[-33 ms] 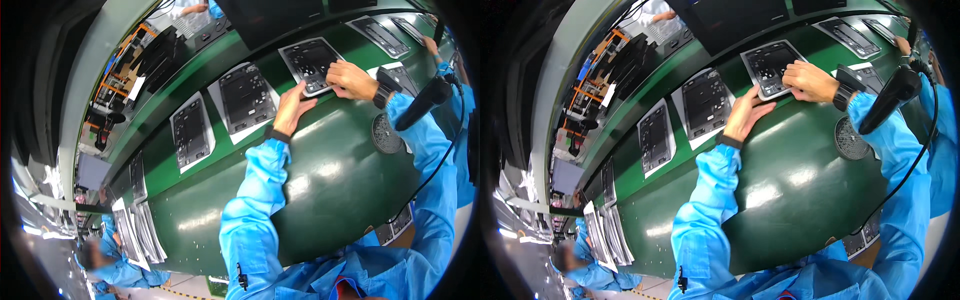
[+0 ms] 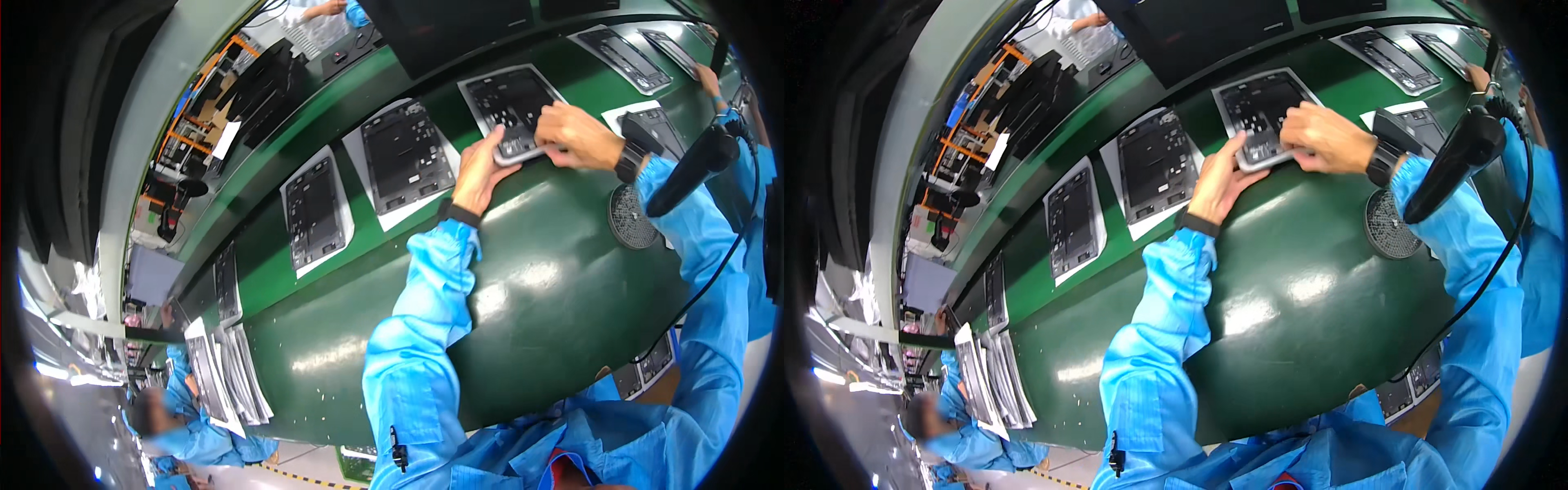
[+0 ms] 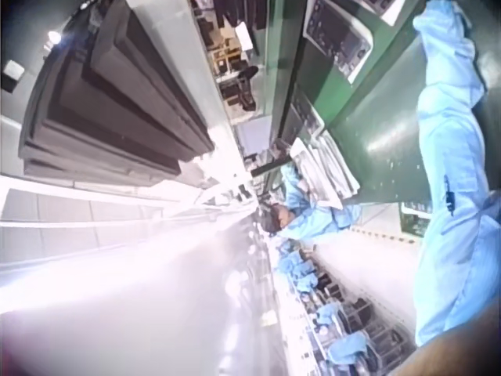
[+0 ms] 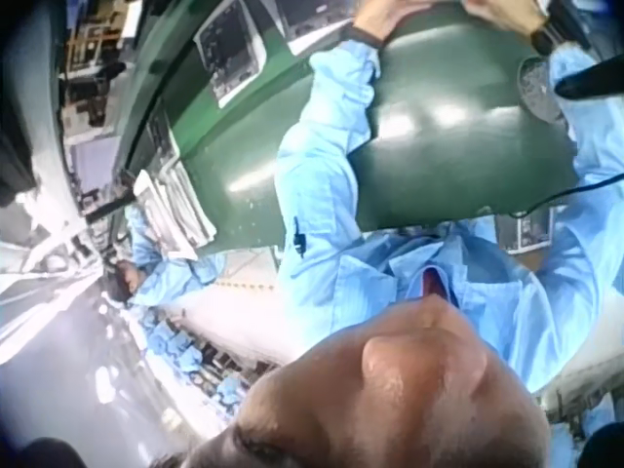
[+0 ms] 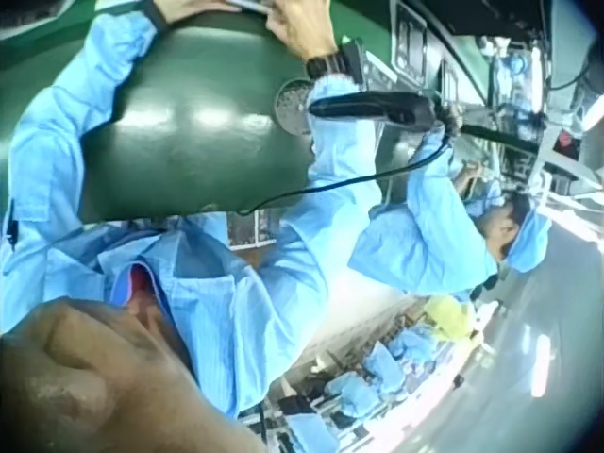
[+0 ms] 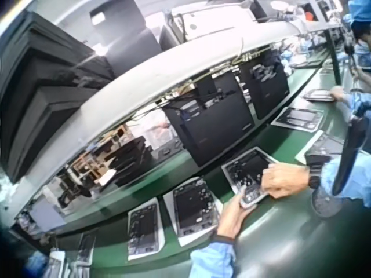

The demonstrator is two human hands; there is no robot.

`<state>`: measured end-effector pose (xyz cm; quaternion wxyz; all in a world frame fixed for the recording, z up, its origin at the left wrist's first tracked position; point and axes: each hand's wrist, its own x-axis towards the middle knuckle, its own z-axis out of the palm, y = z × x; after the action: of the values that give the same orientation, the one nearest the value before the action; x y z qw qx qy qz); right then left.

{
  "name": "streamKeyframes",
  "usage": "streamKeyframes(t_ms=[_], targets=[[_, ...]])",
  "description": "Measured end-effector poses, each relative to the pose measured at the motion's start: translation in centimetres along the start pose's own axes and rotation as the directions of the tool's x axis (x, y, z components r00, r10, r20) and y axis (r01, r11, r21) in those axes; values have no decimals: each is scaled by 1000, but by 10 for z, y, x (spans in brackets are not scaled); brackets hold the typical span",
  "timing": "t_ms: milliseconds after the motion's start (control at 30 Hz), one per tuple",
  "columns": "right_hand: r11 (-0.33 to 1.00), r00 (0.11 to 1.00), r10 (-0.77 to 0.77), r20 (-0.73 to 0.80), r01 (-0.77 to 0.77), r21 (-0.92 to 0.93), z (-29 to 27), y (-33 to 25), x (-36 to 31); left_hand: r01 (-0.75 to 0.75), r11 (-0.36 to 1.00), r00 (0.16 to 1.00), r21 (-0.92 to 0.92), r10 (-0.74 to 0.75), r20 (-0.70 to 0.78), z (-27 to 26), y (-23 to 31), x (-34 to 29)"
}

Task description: Manually assembling electronic device components using a handheld tool on a production line.

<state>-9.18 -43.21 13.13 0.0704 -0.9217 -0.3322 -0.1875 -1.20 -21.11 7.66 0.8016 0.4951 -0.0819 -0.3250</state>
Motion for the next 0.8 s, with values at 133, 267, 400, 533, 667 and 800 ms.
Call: streamKeyframes(t_ms=[133, 267, 400, 533, 667, 800], targets=[[754, 918, 375, -130, -221, 618, -17, -29, -18, -129, 948, 968, 290, 184, -169, -5, -16, -21], [-324, 834, 534, 140, 49, 945, -58, -19, -128, -103, 957, 982, 272, 141, -122, -2, -31, -91], [-223, 873, 486, 47, 72, 972, -72, -107, -156, -84, 973, 973, 217, 127, -192, -8, -63, -184], [241, 809, 582, -84, -73, 968, -73, -164, -105, -121, 947, 953, 297, 195, -234, 10, -109, -257], [327, 715, 660, -231, 4, 945, -73, -181, -71, -136, 876, 938, 462, 264, -223, 32, -146, -304], [501, 502, 763, -407, -63, 863, -71, -149, -111, -8, 512, 938, 859, 302, -172, 71, -107, -321]])
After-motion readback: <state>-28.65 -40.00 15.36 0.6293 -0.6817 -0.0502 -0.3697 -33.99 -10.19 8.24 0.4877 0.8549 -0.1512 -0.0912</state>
